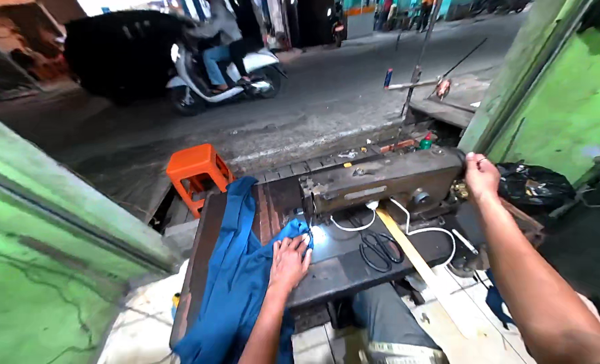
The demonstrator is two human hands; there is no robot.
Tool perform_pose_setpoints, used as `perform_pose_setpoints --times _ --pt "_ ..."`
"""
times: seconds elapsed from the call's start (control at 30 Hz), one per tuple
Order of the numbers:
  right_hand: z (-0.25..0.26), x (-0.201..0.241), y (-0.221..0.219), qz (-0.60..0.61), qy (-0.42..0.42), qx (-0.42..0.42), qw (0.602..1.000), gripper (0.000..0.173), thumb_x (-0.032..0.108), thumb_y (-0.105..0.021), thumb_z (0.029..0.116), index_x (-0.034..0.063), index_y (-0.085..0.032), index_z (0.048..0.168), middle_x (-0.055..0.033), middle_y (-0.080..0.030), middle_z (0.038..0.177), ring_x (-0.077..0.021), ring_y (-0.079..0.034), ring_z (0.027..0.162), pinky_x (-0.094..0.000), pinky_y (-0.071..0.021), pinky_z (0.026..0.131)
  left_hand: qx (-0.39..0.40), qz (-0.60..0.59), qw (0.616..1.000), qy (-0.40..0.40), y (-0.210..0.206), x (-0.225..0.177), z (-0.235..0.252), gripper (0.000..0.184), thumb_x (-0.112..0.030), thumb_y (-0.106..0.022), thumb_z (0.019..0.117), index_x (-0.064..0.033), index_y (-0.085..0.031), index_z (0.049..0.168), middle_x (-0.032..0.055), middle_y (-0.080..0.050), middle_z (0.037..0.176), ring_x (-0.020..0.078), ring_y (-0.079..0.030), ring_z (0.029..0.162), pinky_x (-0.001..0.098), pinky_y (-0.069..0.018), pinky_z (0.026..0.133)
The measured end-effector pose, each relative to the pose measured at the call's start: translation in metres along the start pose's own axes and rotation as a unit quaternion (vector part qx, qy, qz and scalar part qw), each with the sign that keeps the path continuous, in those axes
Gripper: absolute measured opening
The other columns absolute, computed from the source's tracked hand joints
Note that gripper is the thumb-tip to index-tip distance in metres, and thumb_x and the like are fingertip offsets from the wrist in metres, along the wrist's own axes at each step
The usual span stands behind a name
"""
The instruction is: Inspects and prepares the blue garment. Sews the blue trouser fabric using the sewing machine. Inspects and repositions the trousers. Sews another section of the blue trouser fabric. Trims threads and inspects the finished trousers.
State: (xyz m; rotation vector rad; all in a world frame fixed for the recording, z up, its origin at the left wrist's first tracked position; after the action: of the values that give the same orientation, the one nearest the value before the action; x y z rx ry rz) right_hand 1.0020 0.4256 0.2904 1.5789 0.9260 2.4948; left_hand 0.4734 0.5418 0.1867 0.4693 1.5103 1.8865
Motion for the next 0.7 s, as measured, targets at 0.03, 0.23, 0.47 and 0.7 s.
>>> perform_pose_setpoints --times 0.03,0.23,0.47,0.7 --pt "-0.006 -0.007 0.003 0.0 0.006 -0.009 1.0 0.055 0.041 -0.037 0.1112 -0.0046 -0.062 0.128 -0.0333 -0.063 0.125 -0.047 -0.057 0.124 -0.0651 -0.0393 0.106 0.016 -0.008 1.0 0.008 0.0 -0.001 0.002 0.04 -0.038 -0.048 0.1042 -0.021 -0.071 0.132 -0.0002 -0.065 0.139 0.0284 -0.061 0.122 0.0546 -0.0409 0.105" --pt "0.004 0.004 0.008 -0.144 0.032 0.065 0.987 0.067 0.048 -0.029 0.1108 -0.0098 -0.06 0.126 -0.0423 -0.058 0.125 -0.0604 -0.053 0.124 -0.0773 -0.0354 0.101 0.022 0.009 0.996 0.085 0.005 0.025 -0.008 0.037 -0.03 -0.048 0.1051 -0.0174 -0.071 0.132 0.0023 -0.065 0.14 0.0318 -0.063 0.119 0.0578 -0.0444 0.099" --pt "0.017 0.032 0.006 -0.209 0.022 0.099 0.973 0.064 0.046 -0.033 0.1101 -0.0073 -0.062 0.129 -0.0411 -0.055 0.133 -0.0611 -0.047 0.131 -0.0781 -0.032 0.104 -0.031 -0.008 0.993 0.113 0.03 0.065 -0.06 0.036 -0.028 -0.047 0.1066 -0.0134 -0.074 0.126 0.006 -0.071 0.13 0.0314 -0.068 0.113 0.0562 -0.0492 0.095" --pt "-0.046 0.022 0.016 -0.182 0.014 0.021 0.983 0.057 0.037 -0.029 0.1122 -0.0072 -0.053 0.138 -0.0406 -0.058 0.13 -0.0584 -0.054 0.126 -0.0727 -0.0393 0.103 -0.052 -0.002 0.989 0.141 0.029 0.066 -0.057 0.027 -0.023 -0.059 0.1023 -0.0139 -0.076 0.121 0.0119 -0.072 0.122 0.0358 -0.069 0.107 0.0569 -0.0512 0.09"
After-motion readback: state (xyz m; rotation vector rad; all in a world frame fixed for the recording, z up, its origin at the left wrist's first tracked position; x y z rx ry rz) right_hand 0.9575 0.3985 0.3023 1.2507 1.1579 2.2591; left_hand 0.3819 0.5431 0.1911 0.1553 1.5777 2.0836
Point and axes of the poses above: each hand's wrist, its own z-axis towards the middle knuckle, its own y-axis out of the back of the hand, x = y × z, the point moved 10 cm from there along z, towards the middle knuckle
